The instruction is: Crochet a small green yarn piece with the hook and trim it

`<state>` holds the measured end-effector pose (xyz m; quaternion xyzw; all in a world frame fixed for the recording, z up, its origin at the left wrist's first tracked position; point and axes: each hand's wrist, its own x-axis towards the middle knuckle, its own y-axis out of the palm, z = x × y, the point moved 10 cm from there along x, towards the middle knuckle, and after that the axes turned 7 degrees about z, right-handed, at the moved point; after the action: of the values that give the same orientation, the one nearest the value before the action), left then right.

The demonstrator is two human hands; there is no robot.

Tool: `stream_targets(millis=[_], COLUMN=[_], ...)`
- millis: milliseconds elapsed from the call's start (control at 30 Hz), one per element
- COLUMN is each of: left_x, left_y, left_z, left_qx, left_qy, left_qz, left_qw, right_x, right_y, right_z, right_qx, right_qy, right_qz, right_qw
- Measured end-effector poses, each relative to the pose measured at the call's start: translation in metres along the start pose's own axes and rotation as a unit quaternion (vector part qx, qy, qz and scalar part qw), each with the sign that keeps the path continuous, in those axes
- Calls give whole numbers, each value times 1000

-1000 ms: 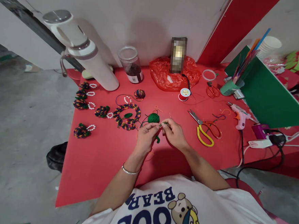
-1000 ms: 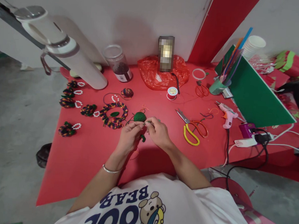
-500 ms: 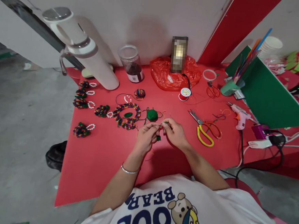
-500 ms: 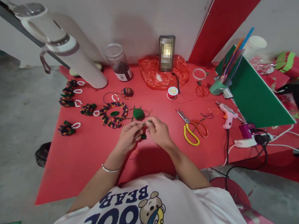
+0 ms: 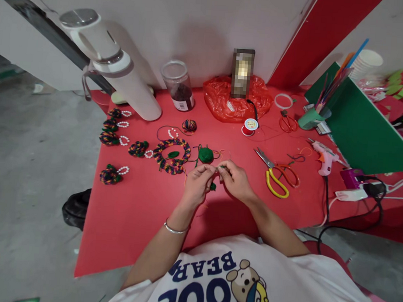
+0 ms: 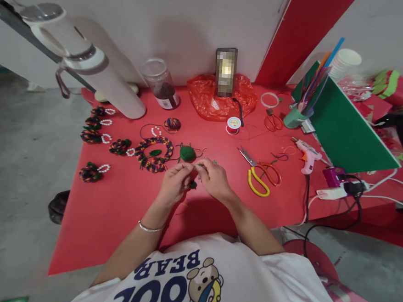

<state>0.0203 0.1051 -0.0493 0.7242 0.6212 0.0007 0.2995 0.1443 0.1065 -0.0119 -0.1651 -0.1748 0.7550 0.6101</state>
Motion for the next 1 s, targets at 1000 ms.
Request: stream_targets(millis=[1000], left_x=[3], left_y=[-9], left_z=[2], left_qx=[24], left_qy=[31], left_qz=[-17], left_qw=[999], right_x=[-1], right_y=[0], right_z=[-3], right_qx=[-17], right_qy=[4], right_qz=[-8], right_qw=[1000])
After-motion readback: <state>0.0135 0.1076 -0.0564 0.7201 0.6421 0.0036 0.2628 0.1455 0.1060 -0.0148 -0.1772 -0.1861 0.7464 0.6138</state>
